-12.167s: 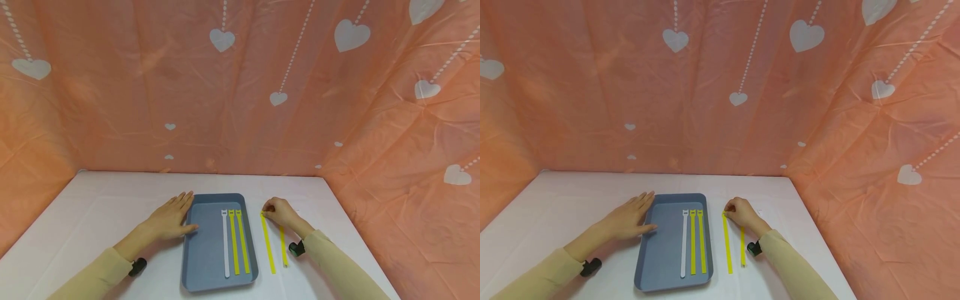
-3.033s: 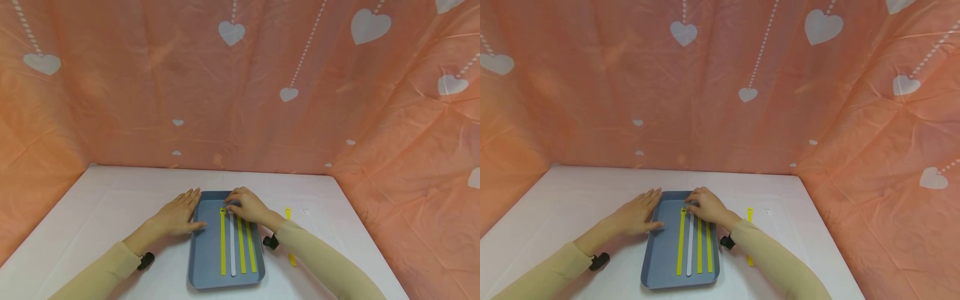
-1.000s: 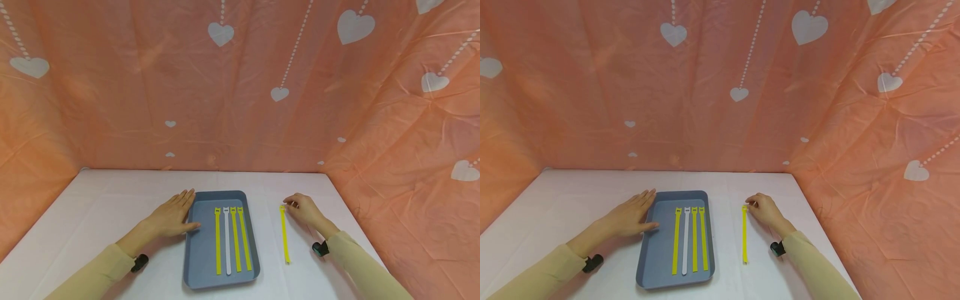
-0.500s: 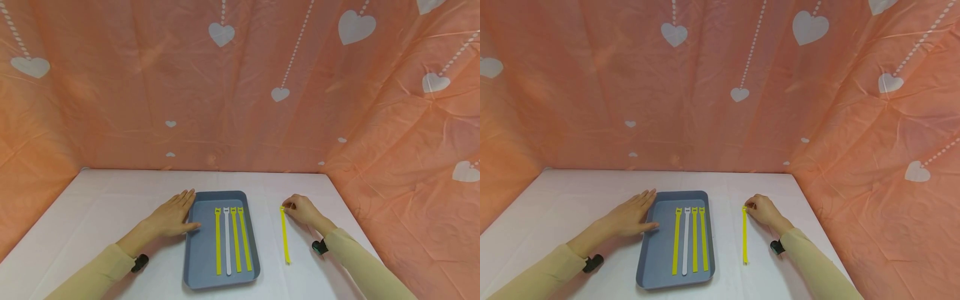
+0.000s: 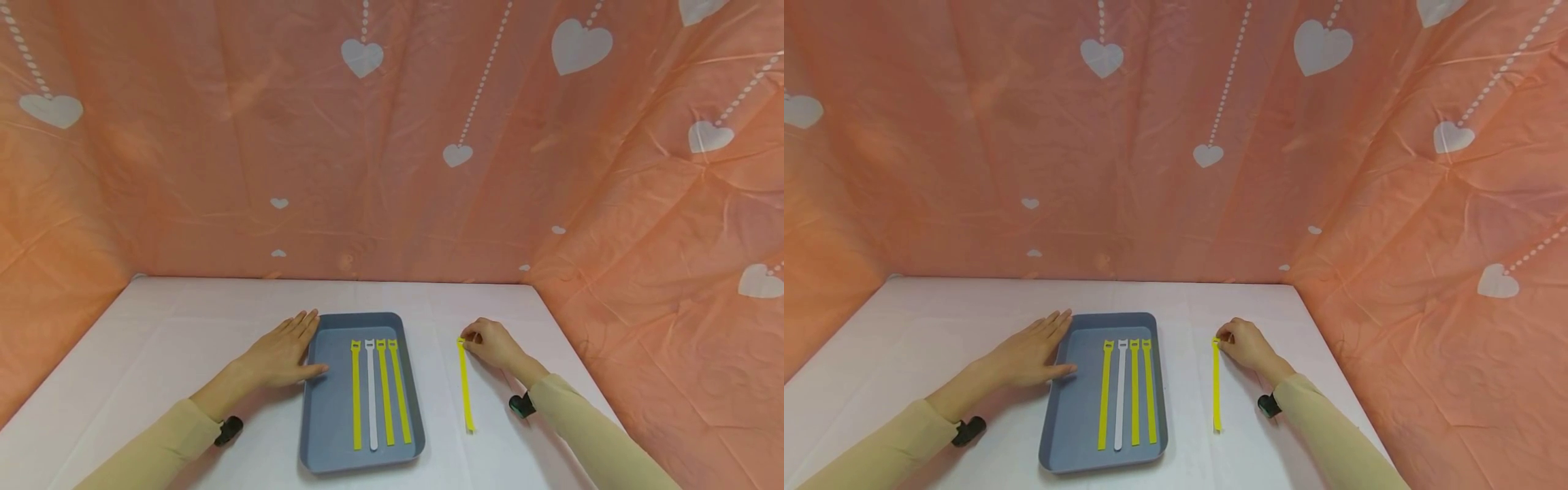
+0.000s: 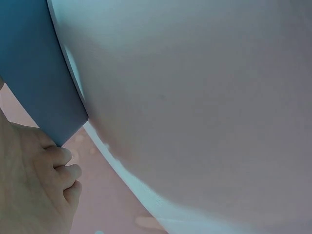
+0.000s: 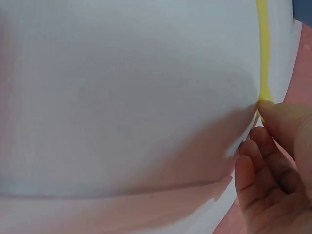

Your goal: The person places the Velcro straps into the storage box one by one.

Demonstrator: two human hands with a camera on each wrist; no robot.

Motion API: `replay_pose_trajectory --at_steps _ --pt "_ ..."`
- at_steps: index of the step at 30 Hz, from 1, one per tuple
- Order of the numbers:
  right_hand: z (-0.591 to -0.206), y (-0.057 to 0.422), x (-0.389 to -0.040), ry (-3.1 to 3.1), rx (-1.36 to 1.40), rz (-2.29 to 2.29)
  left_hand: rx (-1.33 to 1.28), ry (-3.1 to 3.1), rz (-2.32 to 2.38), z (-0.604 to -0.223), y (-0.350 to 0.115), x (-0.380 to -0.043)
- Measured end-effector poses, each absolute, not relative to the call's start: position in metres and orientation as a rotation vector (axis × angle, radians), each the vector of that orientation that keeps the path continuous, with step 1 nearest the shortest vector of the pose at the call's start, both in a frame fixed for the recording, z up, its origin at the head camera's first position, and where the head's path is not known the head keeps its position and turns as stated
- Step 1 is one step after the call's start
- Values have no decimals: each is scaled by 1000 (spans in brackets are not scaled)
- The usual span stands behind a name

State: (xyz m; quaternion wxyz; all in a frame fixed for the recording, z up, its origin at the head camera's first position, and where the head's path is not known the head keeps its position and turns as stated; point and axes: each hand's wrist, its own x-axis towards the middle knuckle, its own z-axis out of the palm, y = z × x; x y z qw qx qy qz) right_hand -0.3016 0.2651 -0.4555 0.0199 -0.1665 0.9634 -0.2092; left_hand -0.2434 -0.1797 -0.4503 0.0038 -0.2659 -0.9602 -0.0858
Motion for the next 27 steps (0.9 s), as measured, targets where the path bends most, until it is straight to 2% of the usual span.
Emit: replay_pose_trajectory --at_steps 19,27 --pt "-465 270 -299 3058 -531 -818 -831 -3002 -255 -453 -180 -245" --pt "-465 272 -294 3076 -438 -933 -834 -2996 -255 -454 -180 -244"
